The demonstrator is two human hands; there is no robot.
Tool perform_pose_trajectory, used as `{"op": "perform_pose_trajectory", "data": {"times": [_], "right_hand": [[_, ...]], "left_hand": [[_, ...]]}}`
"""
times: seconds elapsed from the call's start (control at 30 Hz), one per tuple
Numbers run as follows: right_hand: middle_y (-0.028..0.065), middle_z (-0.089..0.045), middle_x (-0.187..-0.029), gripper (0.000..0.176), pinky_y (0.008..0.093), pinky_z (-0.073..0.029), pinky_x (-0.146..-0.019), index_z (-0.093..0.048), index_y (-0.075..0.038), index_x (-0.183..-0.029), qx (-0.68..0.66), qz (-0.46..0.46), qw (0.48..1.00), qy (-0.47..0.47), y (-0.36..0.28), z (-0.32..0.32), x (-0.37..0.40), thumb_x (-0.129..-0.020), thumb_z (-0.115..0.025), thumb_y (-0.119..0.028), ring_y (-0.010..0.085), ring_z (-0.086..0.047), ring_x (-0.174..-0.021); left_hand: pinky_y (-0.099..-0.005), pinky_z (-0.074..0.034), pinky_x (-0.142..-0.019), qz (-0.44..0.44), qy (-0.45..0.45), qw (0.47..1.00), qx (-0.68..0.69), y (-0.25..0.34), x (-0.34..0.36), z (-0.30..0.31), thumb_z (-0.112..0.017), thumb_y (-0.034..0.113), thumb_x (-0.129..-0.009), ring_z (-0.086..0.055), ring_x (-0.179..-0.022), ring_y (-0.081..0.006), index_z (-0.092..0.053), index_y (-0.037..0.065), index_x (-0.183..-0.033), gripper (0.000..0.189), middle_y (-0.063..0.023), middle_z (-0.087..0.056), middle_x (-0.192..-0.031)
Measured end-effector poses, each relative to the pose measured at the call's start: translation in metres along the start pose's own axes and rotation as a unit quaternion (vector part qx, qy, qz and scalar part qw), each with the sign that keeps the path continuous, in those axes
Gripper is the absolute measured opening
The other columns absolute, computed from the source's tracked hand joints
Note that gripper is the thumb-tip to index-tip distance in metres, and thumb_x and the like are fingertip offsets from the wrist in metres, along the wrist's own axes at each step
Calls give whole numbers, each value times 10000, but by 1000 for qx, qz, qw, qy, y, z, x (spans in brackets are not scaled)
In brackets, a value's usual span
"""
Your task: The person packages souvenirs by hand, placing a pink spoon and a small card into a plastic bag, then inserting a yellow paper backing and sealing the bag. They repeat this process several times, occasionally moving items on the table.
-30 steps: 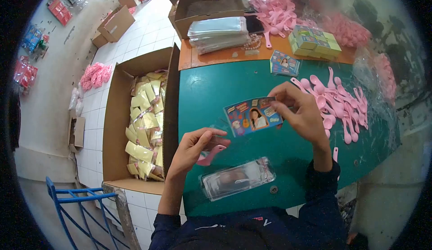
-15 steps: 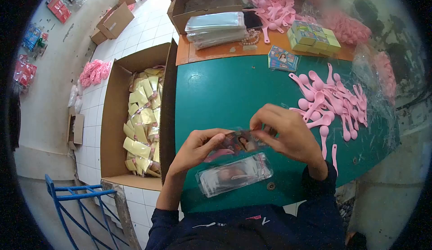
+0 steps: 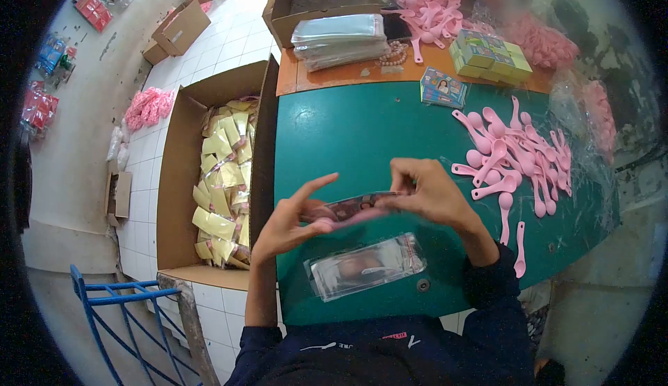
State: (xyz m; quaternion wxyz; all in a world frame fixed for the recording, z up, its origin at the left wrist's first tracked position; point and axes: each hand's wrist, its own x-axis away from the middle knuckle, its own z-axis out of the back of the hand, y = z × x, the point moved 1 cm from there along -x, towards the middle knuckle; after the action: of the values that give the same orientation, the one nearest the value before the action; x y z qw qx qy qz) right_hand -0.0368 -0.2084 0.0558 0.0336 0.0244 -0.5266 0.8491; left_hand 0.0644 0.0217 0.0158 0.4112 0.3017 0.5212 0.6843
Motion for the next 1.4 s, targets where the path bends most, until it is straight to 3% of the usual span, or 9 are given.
{"op": "perform_pose_trajectory", "data": {"times": [0.2,0.47,0.57,0.67,0.73,0.8,0.97,1.27,1.4], "right_hand": [[27,-630,-753,180,230,-442,-552,-613,-10,-790,-236,-54,969,-50,-6,-12,-7,-760,-733,-140,65,-548,-672],[38,-631,-762,139,208,-444,-564,-619,-3,-785,-234,-14,970,65,33,-14,-4,-771,-708,-108,73,-567,-669],[26,-611,-740,127,207,-438,-565,-614,4,-791,-261,-79,960,57,2,-17,-4,-770,-697,-89,72,-562,-667],[32,-618,-775,129,218,-453,-587,-620,13,-814,-196,-69,978,-21,14,-3,4,-774,-692,-86,80,-570,-692],[46,-646,-812,134,236,-471,-609,-645,9,-867,-126,-40,989,70,7,-6,4,-780,-684,-86,93,-591,-701],[47,-655,-813,138,240,-479,-616,-658,-1,-899,0,18,986,167,2,-14,4,-788,-675,-81,94,-595,-690],[131,-533,-1111,421,379,-446,-846,-573,-79,-1134,169,141,974,-55,0,-46,15,-754,-696,-214,294,-515,-1043],[112,-495,-908,208,397,-419,-763,-548,-45,-900,147,118,981,-40,11,-93,11,-765,-658,-158,285,-502,-893],[104,-496,-848,181,386,-408,-718,-528,-46,-833,96,78,990,-67,12,-93,11,-753,-656,-145,274,-501,-841]], "left_hand": [[-217,-486,-708,76,68,978,182,-6,15,5,-668,47,-818,-608,-820,-103,-261,85,-1407,717,-102,-656,-876],[-234,-496,-736,64,47,962,262,1,12,-4,-596,46,-873,-596,-843,-94,-279,51,-1389,606,-86,-652,-886],[-249,-499,-760,85,58,968,230,2,9,2,-569,68,-895,-597,-860,-104,-307,45,-1374,547,-89,-647,-919],[-277,-509,-773,61,112,982,138,-9,6,3,-546,102,-914,-612,-879,-146,-312,49,-1368,513,-122,-629,-997],[-307,-517,-785,5,195,981,-6,-16,5,-7,-511,135,-938,-621,-903,-187,-276,63,-1381,507,-156,-606,-1062],[-342,-520,-804,95,135,974,157,-22,9,-18,-453,174,-964,-617,-953,-231,-155,98,-1424,553,-187,-577,-1120],[-341,-529,-824,212,8,905,369,-21,32,-48,-321,172,-999,-601,-1039,-261,223,196,-1412,683,-211,-557,-1178],[-332,-504,-843,185,6,932,312,-31,40,-49,-319,127,-987,-623,-931,-221,117,167,-1451,638,-195,-610,-1041],[-301,-436,-891,179,20,965,190,-22,40,-48,-353,152,-981,-550,-951,-168,41,150,-1472,630,-188,-530,-1138]]}}
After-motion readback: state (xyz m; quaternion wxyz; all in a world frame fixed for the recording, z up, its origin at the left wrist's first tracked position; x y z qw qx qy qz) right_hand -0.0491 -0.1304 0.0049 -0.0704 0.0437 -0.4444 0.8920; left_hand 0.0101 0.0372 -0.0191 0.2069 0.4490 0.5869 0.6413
